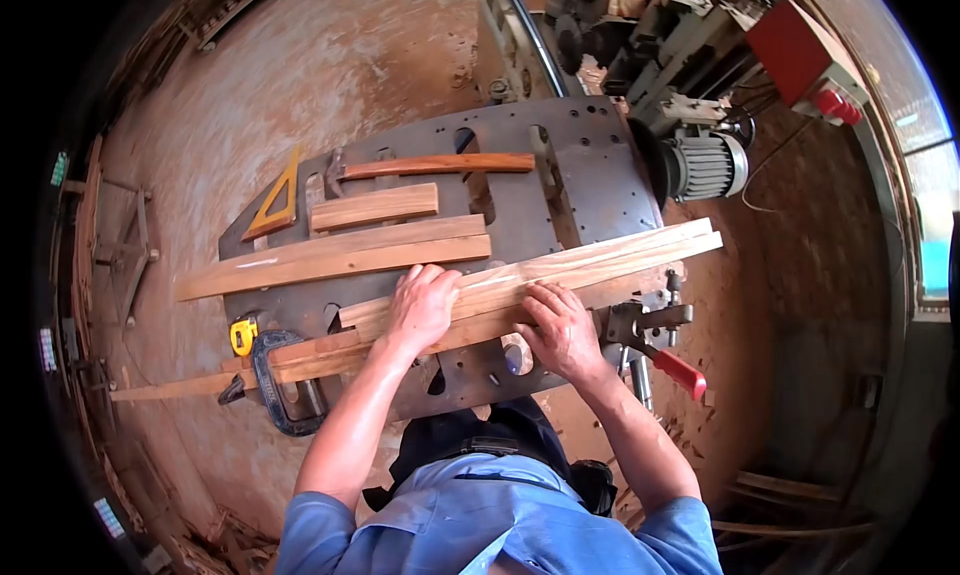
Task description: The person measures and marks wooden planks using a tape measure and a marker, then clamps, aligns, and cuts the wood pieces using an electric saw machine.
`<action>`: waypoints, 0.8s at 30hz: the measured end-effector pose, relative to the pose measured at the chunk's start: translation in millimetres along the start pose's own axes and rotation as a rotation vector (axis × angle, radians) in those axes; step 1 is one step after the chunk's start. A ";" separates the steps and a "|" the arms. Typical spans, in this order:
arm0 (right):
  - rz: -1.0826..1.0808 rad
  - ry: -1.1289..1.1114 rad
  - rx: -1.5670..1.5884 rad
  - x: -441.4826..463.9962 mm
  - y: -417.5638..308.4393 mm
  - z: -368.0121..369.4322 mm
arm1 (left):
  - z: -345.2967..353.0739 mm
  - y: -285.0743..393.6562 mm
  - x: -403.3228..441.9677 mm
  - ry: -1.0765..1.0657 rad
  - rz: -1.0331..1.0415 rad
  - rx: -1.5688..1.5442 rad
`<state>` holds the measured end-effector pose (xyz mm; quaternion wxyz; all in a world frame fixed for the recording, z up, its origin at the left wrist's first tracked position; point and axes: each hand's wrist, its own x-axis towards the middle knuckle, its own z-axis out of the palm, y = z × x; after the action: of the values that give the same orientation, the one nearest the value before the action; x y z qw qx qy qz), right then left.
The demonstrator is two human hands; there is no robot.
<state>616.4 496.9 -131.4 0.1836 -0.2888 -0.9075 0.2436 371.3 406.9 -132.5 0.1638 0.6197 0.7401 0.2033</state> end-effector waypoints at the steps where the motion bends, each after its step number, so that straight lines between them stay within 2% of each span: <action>1: 0.002 0.032 -0.003 0.1 1.2 -1.9 | -3.1 1.9 0.6 0.000 0.010 0.018; 2: 0.008 0.066 -0.009 0.0 3.2 -5.0 | -8.4 3.8 1.2 -0.106 -0.031 0.027; 5: 0.091 0.170 -0.099 1.5 21.3 -14.0 | -32.7 36.9 -3.3 -0.202 0.026 0.096; 7: 0.137 0.131 -0.189 10.3 33.8 -19.7 | -26.8 44.2 -12.2 -0.258 0.065 0.195; 10: 0.181 0.172 -0.208 22.7 47.6 -15.2 | -11.3 37.4 -19.7 -0.174 0.079 0.258; 14: 0.211 0.199 -0.224 28.3 62.6 0.7 | -8.6 29.7 -18.6 -0.176 0.122 0.290; 19: 0.245 0.187 -0.153 35.8 51.2 -16.7 | -7.7 27.4 -17.2 -0.186 0.138 0.309; 24: 0.197 0.267 -0.137 34.6 50.1 -14.8 | -7.7 27.8 -18.5 -0.169 0.146 0.325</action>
<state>618.7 558.9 -140.1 0.2575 -0.4179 -0.8569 0.1573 394.4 392.1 -112.1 0.1077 0.7048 0.7000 0.0397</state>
